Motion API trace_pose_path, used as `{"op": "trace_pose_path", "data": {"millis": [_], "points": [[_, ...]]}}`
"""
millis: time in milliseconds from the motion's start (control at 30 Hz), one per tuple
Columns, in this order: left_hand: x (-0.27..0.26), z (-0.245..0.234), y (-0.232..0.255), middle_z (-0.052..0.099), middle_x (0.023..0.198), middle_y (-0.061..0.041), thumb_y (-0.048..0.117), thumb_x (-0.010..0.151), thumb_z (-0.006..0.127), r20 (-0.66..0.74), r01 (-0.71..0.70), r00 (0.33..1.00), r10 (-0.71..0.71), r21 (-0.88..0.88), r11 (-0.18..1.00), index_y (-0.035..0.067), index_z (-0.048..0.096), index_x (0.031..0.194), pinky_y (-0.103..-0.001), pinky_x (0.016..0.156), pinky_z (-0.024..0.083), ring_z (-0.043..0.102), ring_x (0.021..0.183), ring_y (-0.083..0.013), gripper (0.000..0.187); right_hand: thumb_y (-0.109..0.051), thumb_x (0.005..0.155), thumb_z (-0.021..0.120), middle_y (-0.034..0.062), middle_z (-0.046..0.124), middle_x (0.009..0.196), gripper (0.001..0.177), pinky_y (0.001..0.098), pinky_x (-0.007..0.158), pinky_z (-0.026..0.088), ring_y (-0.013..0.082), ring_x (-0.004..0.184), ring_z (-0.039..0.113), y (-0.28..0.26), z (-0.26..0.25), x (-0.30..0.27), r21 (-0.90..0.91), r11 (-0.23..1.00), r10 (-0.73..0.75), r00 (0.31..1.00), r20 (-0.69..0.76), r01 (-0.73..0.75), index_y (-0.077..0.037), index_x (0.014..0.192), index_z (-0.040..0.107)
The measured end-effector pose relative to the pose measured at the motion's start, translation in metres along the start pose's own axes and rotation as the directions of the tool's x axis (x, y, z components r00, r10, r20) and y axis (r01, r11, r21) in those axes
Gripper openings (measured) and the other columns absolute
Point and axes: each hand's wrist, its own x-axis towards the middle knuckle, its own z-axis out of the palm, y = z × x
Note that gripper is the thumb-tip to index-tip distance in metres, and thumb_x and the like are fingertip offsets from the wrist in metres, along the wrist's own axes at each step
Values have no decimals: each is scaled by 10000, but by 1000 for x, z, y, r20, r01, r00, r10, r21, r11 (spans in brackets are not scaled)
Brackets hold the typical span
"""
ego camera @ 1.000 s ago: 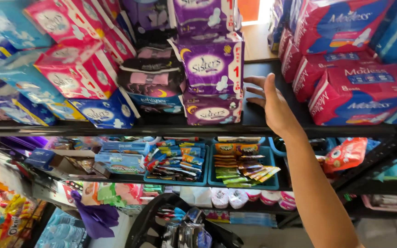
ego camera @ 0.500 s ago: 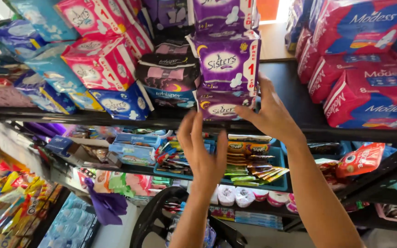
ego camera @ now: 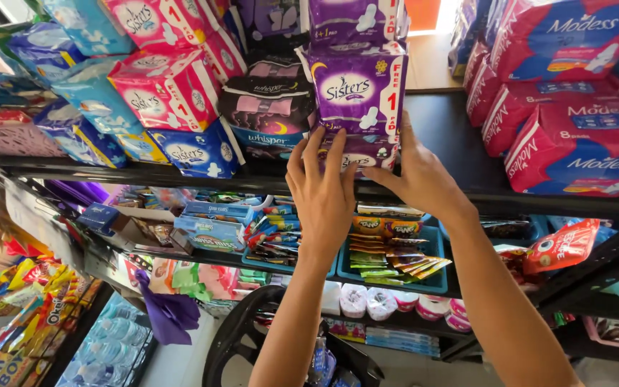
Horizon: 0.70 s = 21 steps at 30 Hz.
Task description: Wiping sanitary pad packages with a cloth and organizing them on a retail shelf.
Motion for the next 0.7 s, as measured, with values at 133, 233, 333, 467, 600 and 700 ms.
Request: {"op": "trace_pose_path", "data": {"millis": [133, 233, 333, 467, 600, 700], "points": [[2, -2, -1, 480, 1498, -183, 176, 989, 690, 5, 22, 1000, -22, -26, 999, 84, 540, 1447, -515, 1124, 395, 455, 1362, -395, 491, -273, 857, 876, 235, 596, 1432, 1087, 414, 1064, 490, 310, 1297, 623, 9, -2, -1, -43, 997, -69, 998, -12, 68, -31, 1628, 149], [4, -9, 3, 465, 1477, -233, 211, 988, 701, -42, 105, 992, -115, -184, 977, 29, 450, 1482, -490, 1106, 429, 485, 1340, -409, 583, -220, 842, 897, 254, 440, 1571, 1185, 424, 1151, 439, 322, 1440, 485, 28, 3, 1, 182, 975, -120, 992, -47, 127, -2, 1654, 63], [8, -11, 7, 471, 1421, -268, 241, 980, 714, -29, 215, 972, -234, -297, 930, -38, 372, 1508, -473, 1063, 459, 519, 1286, -428, 689, -245, 770, 903, 193, 352, 1596, 1239, 409, 1076, 492, 255, 1451, 411, 16, 1, 7, 254, 967, 5, 1000, -25, 2, -14, 1634, 45], [7, 1, 9, 474, 1406, -277, 254, 981, 712, -2, 269, 958, -286, -332, 904, -63, 351, 1519, -468, 1053, 468, 535, 1262, -429, 721, -232, 746, 937, 193, 534, 1453, 1189, 416, 1105, 450, 241, 1335, 528, 11, 3, 13, 92, 993, -67, 996, -56, 72, 4, 1593, 137], [7, 15, 10, 461, 1432, -294, 275, 991, 717, -12, 254, 960, -279, -380, 889, -65, 358, 1512, -460, 1078, 470, 532, 1283, -423, 718, -237, 751, 891, 147, 605, 1353, 1094, 361, 988, 530, 183, 1198, 604, -1, -8, 18, 263, 960, 101, 995, -23, -92, -2, 1567, 202], [6, 17, 8, 466, 1432, -307, 283, 989, 718, 8, 269, 957, -291, -404, 874, -75, 333, 1523, -461, 1082, 463, 525, 1289, -426, 750, -230, 738, 894, 127, 636, 1301, 1001, 337, 962, 548, 159, 1164, 629, 3, -13, 16, 278, 947, 161, 987, 25, -162, -6, 1508, 294]]}}
